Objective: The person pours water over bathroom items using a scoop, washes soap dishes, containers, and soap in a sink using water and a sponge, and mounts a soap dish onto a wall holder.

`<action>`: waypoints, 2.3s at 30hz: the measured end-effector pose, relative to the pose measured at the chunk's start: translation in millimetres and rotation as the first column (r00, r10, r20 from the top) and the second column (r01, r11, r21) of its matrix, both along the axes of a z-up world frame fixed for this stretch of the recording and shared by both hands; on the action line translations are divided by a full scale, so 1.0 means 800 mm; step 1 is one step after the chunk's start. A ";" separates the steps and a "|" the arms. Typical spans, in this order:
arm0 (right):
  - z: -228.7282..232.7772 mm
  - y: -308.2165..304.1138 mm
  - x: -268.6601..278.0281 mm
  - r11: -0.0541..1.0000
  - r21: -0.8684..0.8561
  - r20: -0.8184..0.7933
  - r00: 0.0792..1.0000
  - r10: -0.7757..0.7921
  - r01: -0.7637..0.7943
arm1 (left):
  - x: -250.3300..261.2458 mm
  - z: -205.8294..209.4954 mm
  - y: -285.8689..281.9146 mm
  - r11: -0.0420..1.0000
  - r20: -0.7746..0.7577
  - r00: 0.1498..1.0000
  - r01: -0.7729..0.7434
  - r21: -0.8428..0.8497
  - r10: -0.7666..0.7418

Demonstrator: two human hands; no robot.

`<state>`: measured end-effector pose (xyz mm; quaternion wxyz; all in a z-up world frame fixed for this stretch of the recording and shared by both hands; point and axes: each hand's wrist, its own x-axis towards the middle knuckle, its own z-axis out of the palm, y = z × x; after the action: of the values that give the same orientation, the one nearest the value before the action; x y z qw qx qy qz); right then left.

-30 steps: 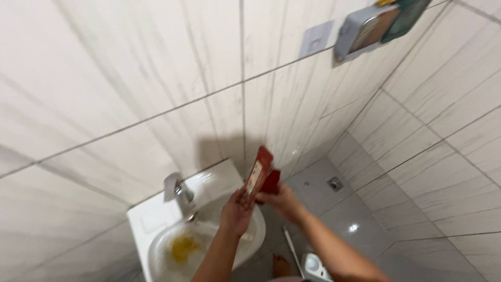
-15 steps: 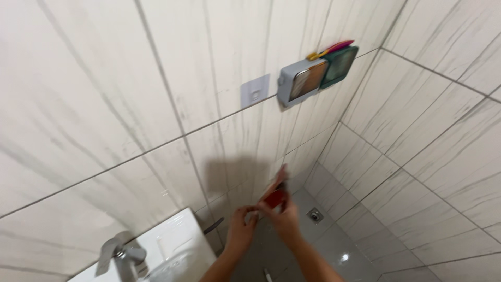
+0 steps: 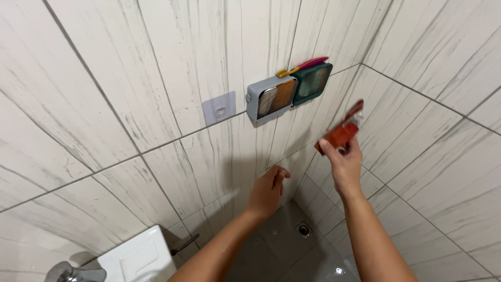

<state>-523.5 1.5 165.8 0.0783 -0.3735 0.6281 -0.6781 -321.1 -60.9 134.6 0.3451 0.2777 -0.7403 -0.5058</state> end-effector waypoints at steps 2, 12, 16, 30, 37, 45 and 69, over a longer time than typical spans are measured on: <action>0.024 -0.017 0.002 0.998 -0.037 -0.008 0.998 0.056 -0.056 | -0.006 -0.018 -0.005 1.000 0.052 0.999 -0.011 -0.021 0.013; 0.128 -0.114 0.030 0.950 -0.214 -0.055 0.974 0.221 -0.228 | 0.051 -0.071 -0.016 0.990 0.262 0.956 -0.143 0.012 0.135; 0.149 -0.165 0.046 0.968 -0.198 -0.103 0.985 0.137 -0.156 | 0.085 -0.077 -0.008 0.982 0.224 0.961 -0.179 0.059 0.161; 0.128 -0.233 0.051 0.975 0.000 -0.631 0.757 -0.172 0.222 | 0.157 -0.103 0.013 0.947 0.330 0.916 -0.288 0.143 0.228; 0.132 -0.229 0.058 0.957 0.165 -0.595 0.798 -0.097 0.240 | 0.157 -0.111 0.018 0.946 0.337 0.923 -0.260 0.196 0.184; 0.091 -0.199 0.079 0.916 -0.110 -0.657 0.663 -0.358 0.386 | 0.179 -0.182 0.015 0.913 0.262 0.947 -0.266 0.308 0.188; -0.406 -0.143 0.603 -0.054 -0.167 0.865 -0.172 0.471 -0.985 | 0.506 -0.423 -0.017 0.491 -0.494 -0.038 -0.069 0.869 0.869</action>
<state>-41.1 -112.7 -158.9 0.8574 -0.3206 0.2925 -0.2767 83.4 -74.5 -203.7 0.7653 0.2582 0.0306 -0.5888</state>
